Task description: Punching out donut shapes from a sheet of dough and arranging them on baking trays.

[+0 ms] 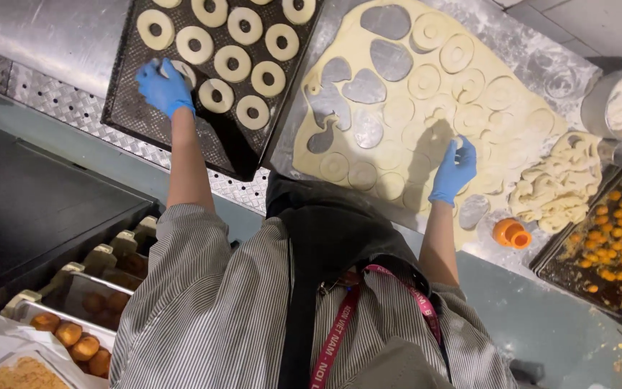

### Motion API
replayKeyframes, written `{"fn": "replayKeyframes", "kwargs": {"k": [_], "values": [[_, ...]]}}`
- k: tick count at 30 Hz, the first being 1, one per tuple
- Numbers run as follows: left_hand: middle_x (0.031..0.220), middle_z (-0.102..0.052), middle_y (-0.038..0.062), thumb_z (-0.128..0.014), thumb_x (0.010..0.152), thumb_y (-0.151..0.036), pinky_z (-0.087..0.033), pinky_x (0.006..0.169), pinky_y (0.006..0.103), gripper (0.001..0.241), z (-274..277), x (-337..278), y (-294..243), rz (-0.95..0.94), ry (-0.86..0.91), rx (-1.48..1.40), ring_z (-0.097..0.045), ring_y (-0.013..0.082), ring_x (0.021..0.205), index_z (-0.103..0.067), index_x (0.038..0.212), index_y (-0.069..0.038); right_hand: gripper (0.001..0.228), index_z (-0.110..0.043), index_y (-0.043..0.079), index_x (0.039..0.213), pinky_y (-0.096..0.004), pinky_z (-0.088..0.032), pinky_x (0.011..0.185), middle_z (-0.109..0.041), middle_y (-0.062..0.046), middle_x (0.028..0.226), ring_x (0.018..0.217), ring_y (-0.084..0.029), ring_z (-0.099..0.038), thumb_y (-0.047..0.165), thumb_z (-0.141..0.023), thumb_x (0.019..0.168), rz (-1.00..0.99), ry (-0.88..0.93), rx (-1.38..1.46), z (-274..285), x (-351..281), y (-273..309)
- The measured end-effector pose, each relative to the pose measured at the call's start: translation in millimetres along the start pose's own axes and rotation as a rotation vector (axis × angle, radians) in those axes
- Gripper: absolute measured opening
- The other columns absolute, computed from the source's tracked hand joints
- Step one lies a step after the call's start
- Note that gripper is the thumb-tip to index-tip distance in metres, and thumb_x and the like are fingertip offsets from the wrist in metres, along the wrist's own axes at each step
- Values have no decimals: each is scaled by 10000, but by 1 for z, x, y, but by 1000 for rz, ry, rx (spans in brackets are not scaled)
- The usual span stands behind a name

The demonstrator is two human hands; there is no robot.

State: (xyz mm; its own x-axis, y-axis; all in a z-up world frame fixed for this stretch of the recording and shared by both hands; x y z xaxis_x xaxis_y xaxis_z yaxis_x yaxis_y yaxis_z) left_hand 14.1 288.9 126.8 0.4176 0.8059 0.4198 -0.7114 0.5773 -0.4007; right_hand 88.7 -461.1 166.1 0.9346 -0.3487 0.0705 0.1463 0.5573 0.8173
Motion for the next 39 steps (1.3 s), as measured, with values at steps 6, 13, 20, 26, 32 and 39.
{"fn": "replayKeyframes", "kwargs": {"k": [6, 13, 20, 26, 32, 39], "values": [[1044, -686, 158, -685, 1026, -151, -522, 889, 439, 151, 10, -139, -165, -301, 671, -658, -655, 340, 960, -696, 1149, -64, 289, -640, -16, 1254, -371, -486, 890, -647, -138, 1186, 1033, -273, -600, 39, -666, 971, 296, -88, -119, 0, -26, 40], [1209, -690, 167, -713, 797, -181, -507, 937, 494, 406, 4, -323, -272, -1054, 926, -711, -645, 386, 1072, -659, 1192, -102, 237, -677, 64, 1175, -424, -513, 976, -696, -146, 1200, 1129, -352, -650, 70, -712, 940, 520, 619, -37, -120, -95, 118], [1019, -685, 189, -792, 800, -408, -518, 791, 532, 355, -73, -332, -261, -1059, 1249, -112, -654, 405, 921, -720, 976, -107, 464, -615, 20, 1224, -451, -518, 871, -637, -197, 1113, 1009, -394, -635, 65, -739, 778, 336, 738, -147, -171, -88, 67], [976, -692, 134, -719, 820, -291, -534, 788, 519, 190, -11, -334, -271, -1051, 990, -533, -672, 380, 927, -730, 933, -138, 332, -626, 46, 1138, -453, -521, 886, -641, -179, 1106, 1016, -381, -638, -19, -666, 814, 460, 483, -96, -149, -71, 79], [958, -694, 164, -742, 776, -371, -514, 814, 520, 263, -17, -382, -239, -1132, 1227, -275, -661, 381, 935, -746, 865, -123, 200, -668, 87, 1067, -467, -501, 893, -642, -157, 1034, 1004, -389, -627, 20, -692, 879, 642, 644, -121, -159, -99, 91], [945, -695, 188, -778, 795, -404, -495, 856, 524, 303, -29, -389, -218, -1143, 1242, -345, -645, 410, 961, -734, 845, -109, 313, -698, 81, 1023, -482, -512, 778, -684, -167, 974, 895, -384, -637, 194, -767, 740, 678, 974, -166, -168, -132, 101]]}}
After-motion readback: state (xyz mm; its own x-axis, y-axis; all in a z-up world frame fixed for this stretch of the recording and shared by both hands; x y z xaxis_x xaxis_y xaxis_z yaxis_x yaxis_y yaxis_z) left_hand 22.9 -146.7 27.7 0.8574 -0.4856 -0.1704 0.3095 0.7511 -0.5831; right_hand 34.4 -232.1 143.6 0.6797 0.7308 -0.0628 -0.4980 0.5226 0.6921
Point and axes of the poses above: each hand's wrist, its own x-axis towards the middle knuckle, its own z-axis out of the back of the hand, y = z × x, the point moved 9 cm from there along x, towards the middle knuckle
